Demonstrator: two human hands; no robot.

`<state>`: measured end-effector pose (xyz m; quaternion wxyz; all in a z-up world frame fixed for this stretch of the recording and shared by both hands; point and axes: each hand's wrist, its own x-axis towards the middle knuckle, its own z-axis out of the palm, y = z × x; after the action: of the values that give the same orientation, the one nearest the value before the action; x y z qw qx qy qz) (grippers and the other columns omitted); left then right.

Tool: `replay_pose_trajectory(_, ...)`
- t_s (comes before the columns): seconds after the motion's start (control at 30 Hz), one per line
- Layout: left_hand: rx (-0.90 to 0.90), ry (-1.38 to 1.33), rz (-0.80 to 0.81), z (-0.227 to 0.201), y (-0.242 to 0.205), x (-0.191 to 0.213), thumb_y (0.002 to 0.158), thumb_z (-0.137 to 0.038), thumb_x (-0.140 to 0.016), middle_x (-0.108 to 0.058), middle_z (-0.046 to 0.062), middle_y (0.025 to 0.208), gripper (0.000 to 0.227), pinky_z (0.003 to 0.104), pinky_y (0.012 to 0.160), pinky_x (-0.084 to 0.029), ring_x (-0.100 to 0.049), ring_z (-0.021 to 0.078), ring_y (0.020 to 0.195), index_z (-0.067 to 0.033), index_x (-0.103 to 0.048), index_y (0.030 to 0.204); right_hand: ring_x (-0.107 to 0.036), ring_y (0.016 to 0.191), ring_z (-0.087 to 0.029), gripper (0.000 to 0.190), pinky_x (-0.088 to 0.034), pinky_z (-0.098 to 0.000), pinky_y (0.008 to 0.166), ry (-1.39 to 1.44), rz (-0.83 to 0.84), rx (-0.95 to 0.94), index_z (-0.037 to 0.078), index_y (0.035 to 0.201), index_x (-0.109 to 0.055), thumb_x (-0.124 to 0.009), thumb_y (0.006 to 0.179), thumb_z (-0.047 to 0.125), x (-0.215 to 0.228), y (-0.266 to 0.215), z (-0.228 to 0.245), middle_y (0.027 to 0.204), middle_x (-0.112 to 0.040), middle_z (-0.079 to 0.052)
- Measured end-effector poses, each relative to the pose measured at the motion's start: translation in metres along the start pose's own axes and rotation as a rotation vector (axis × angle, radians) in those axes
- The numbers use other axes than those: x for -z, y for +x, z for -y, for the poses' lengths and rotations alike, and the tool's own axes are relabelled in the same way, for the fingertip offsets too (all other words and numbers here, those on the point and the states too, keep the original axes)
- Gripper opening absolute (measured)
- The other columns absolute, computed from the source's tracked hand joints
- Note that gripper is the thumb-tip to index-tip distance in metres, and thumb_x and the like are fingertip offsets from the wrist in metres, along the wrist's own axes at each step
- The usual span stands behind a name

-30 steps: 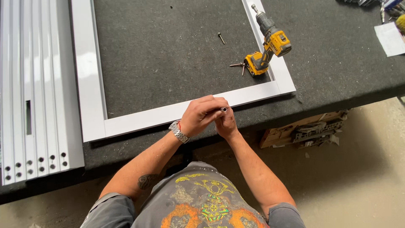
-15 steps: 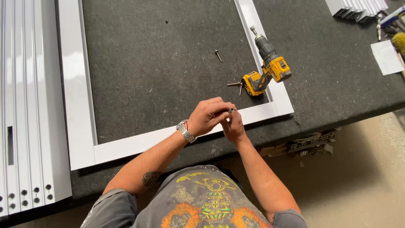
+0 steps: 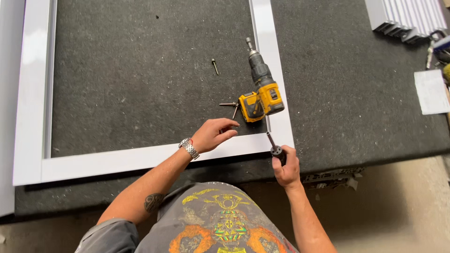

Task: The person uses a drill to drive a screw into the corner of a white frame, then uses a manual screwdriver to tighten a screw on the same corner joint.

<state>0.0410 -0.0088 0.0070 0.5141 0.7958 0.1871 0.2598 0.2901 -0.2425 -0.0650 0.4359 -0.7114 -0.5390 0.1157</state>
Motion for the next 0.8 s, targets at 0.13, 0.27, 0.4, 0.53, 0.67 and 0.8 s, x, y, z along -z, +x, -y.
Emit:
replay_pose_trajectory(0.13,-0.012,-0.214,-0.043,-0.037,0.022,-0.036,0.09,-0.015,-0.077,-0.076,0.015,0.092,0.044,0.041,0.075,-0.061,-0.073,0.0277,0.081,-0.0077,-0.067,0.132,-0.056,0.057,-0.022,0.034,-0.048,-0.0368,0.053,0.234,-0.047,0.154,0.006,0.116,-0.057,-0.062,0.091,0.03,0.021,0.063,0.047,0.069,-0.059,-0.009)
replay_pose_trajectory(0.27,0.016,-0.38,-0.22,-0.093,0.04,-0.072,0.094,-0.021,-0.075,-0.071,0.003,0.072,0.029,0.029,0.068,-0.061,-0.069,0.0123,0.067,-0.0121,-0.072,0.121,-0.067,0.081,-0.025,0.024,-0.055,-0.0361,0.072,0.407,0.032,0.343,0.005,0.109,-0.06,-0.063,0.097,0.024,0.035,0.113,0.123,0.094,-0.064,-0.011)
replay_pose_trajectory(0.4,-0.04,-0.309,-0.332,-0.122,0.073,-0.082,0.099,-0.019,-0.067,-0.069,0.005,0.064,0.021,0.027,0.06,-0.057,-0.066,0.012,0.058,-0.0095,-0.073,0.116,-0.072,0.07,-0.026,0.015,-0.057,-0.0355,0.068,0.346,-0.015,0.316,0.006,0.097,-0.07,-0.078,0.086,0.01,0.078,0.145,0.112,0.08,-0.069,-0.008)
replay_pose_trajectory(0.53,-0.043,-0.244,-0.276,-0.138,0.095,-0.083,0.096,-0.018,-0.07,-0.075,0.012,0.087,0.048,0.033,0.071,-0.061,-0.07,0.0166,0.073,-0.0085,-0.059,0.141,-0.059,0.072,-0.026,0.007,-0.051,-0.0396,0.072,0.08,-0.229,0.329,0.006,0.096,-0.072,-0.077,0.096,0.011,0.15,0.229,0.064,0.081,-0.057,-0.009)
replay_pose_trajectory(0.67,0.052,-0.241,-0.266,-0.126,0.089,-0.088,0.097,-0.019,-0.066,-0.076,0.013,0.085,0.04,0.034,0.075,-0.061,-0.073,0.0176,0.077,-0.0097,-0.064,0.136,-0.07,0.079,-0.028,0.022,-0.057,-0.0398,0.073,-0.086,-0.293,0.027,0.001,0.102,-0.077,-0.082,0.095,0.021,0.155,0.305,-0.078,0.084,-0.067,-0.015)
replay_pose_trajectory(0.8,0.16,-0.156,-0.38,-0.107,0.076,-0.097,0.096,-0.014,-0.066,-0.075,0.012,0.076,0.031,0.032,0.07,-0.06,-0.072,0.0173,0.068,-0.0056,-0.071,0.126,-0.074,0.081,-0.034,0.027,-0.059,-0.0459,0.074,-0.272,-0.268,-0.254,0.015,0.092,-0.082,-0.086,0.083,0.04,0.129,0.332,-0.184,0.079,-0.073,-0.01)
